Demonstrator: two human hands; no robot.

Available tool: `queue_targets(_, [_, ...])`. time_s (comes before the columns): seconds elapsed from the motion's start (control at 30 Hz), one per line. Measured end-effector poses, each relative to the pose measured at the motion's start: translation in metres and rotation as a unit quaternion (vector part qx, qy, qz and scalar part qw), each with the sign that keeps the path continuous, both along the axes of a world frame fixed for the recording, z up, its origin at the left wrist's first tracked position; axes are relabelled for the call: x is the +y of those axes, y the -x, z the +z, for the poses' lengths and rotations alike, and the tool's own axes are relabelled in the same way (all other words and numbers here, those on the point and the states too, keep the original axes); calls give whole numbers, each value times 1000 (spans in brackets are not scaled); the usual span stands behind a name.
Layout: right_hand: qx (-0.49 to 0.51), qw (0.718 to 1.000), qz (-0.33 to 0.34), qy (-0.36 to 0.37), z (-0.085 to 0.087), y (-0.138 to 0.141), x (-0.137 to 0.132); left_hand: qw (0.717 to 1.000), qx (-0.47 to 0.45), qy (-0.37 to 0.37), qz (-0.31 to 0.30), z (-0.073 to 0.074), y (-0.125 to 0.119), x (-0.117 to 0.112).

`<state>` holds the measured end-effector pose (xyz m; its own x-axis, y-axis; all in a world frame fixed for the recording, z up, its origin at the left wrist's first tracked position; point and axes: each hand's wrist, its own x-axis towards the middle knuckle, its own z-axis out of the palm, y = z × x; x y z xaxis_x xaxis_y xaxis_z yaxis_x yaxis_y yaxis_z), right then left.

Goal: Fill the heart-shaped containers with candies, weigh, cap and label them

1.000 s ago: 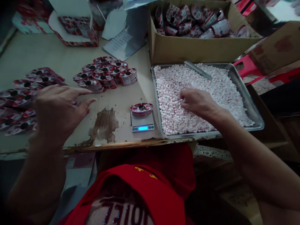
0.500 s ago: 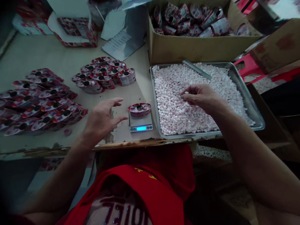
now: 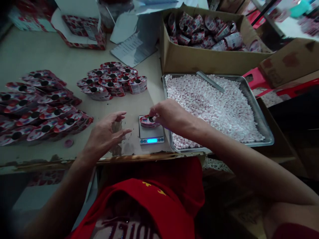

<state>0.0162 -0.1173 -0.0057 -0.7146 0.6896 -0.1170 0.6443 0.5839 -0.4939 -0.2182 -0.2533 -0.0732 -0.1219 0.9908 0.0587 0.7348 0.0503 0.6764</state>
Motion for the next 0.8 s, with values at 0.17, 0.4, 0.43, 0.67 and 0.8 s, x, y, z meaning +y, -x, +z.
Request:
queue_targets(0.17, [51,998,-45,19,-2,1,-4,1000,-15,3,-9,-1,3,1])
queue_targets(0.4, [179,938,-161,249,-1,-21,6,1000,-13,7,-2,8,-3,0])
queue_targets(0.43, [191,927,-176,270,-2,-25,8,1000,-8,10,2,10,-5,0])
queue_targets(0.67, [168,892,-167,384,-4,-28,18,1000,4,6,-14,16,-23,6])
queue_targets(0.8, [149,906,-110,381,4,-17,20,1000,0,7,-19,13,-23,7])
